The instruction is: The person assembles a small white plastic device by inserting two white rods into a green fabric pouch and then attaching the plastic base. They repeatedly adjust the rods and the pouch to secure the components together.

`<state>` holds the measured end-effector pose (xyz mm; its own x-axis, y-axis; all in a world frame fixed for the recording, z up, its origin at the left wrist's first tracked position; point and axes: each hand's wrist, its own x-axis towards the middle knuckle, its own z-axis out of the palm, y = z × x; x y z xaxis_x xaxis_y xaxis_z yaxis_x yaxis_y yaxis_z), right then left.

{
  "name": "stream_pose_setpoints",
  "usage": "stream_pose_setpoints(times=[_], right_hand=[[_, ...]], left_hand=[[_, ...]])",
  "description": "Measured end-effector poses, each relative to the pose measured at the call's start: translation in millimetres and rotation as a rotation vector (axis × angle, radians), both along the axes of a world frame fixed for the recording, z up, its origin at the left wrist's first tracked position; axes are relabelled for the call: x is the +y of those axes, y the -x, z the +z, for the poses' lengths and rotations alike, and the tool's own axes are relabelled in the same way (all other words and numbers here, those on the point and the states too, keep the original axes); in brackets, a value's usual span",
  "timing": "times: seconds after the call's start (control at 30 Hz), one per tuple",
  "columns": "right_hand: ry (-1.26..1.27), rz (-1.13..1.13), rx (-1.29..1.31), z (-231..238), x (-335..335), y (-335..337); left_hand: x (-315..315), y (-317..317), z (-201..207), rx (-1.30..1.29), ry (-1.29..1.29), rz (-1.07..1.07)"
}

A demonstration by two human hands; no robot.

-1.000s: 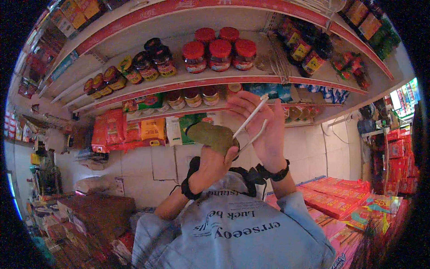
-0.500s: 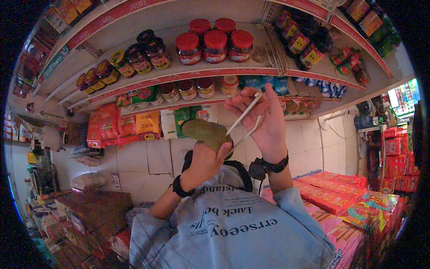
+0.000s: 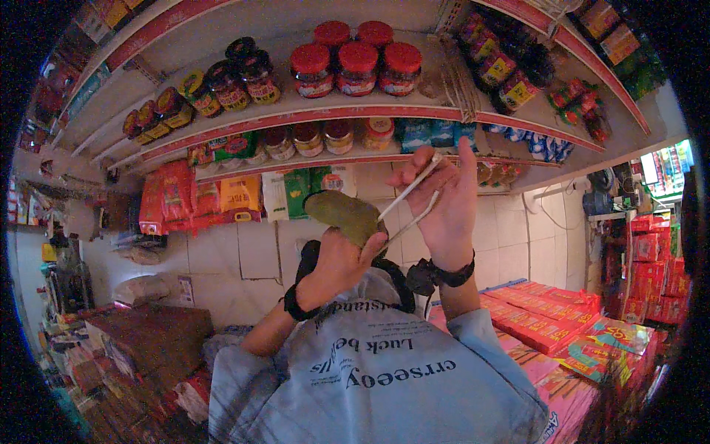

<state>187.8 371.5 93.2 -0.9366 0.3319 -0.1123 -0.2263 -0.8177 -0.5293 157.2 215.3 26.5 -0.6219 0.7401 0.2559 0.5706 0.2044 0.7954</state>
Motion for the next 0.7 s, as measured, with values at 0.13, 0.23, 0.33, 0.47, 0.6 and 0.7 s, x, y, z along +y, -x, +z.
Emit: stream_pose_setpoints(times=[0.13,0.23,0.33,0.47,0.6,0.7], right_hand=[[-0.047,-0.071,-0.099,-8,-2,-3],[-0.084,-0.215,-0.267,-6,-4,1],[-0.045,-0.22,-0.138,-6,-2,-2],[0.066,-0.256,-0.009,10,12,-5],[0.186,-0.06,0.066,3,23,-7],[0.138,0.101,0.209,-5,24,0]], left_hand=[[-3,-4,-9,0.104,0.023,-0.011],[-3,-3,-6,0.079,0.024,-0.019],[-7,-5,-5,0.144,0.047,-0.015],[-20,-4,-14,0.18,0.12,-0.05],[-27,2,-13,0.088,0.052,-0.126],[-29,5,-12,0.024,0.033,-0.144]])
